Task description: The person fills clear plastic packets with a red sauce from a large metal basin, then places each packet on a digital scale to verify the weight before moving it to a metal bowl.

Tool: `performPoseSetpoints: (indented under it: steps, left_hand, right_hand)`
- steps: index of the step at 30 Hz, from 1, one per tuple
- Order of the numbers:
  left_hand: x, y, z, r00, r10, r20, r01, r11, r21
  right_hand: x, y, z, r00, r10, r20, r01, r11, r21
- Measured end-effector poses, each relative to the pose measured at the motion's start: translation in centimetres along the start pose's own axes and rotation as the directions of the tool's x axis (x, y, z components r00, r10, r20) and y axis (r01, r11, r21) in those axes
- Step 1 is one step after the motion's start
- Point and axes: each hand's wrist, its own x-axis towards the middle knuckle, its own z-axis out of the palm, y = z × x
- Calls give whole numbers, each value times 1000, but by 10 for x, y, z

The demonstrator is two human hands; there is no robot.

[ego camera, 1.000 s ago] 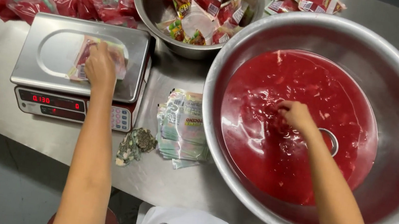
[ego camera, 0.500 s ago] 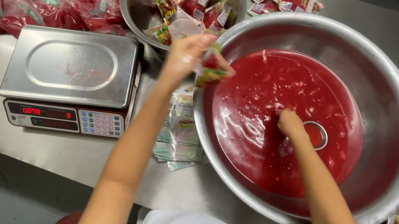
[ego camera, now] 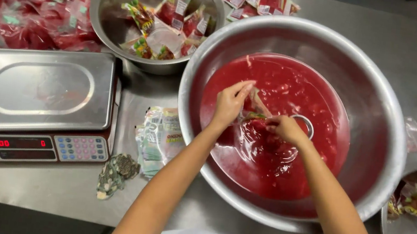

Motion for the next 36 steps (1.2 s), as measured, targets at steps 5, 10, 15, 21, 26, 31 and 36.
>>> performPoseSetpoints:
  steps: [5,10,15,21,26,31,36]
  left_hand:
    - [-6,1,-12,1000,5,-27,-7,999,-48]
    - [-7,4,-14,994,-107,-17,108,994,30]
    - [-5,1,-12,991,-136,-4,136,989,48]
    - [-3,-7,-6,994,-108,-24,109,993,36]
    - [-6,-10,2,998,-57,3,56,990,128]
    - [3,-29,20,997,-31,65,12,959,284]
    - [7,-20,23,972,-135,190,47,911,410]
  right_hand:
    - [-16,-6,-14,1000,10,-26,-6,991,133]
    - [-2,6,-6,996,-73,-57,85,966,243]
    - [110,124,98,994,-94,-50,68,921,-384]
    - [53,59,38,999,-17,-47,7,977,-211]
    - [23,47,11,996,-23,-85,13,994,-110]
    - [-26,17,-28,945,-128,-301,120,992,-46]
    - [-96,-81,-60,873,-221,-434,339,916,216]
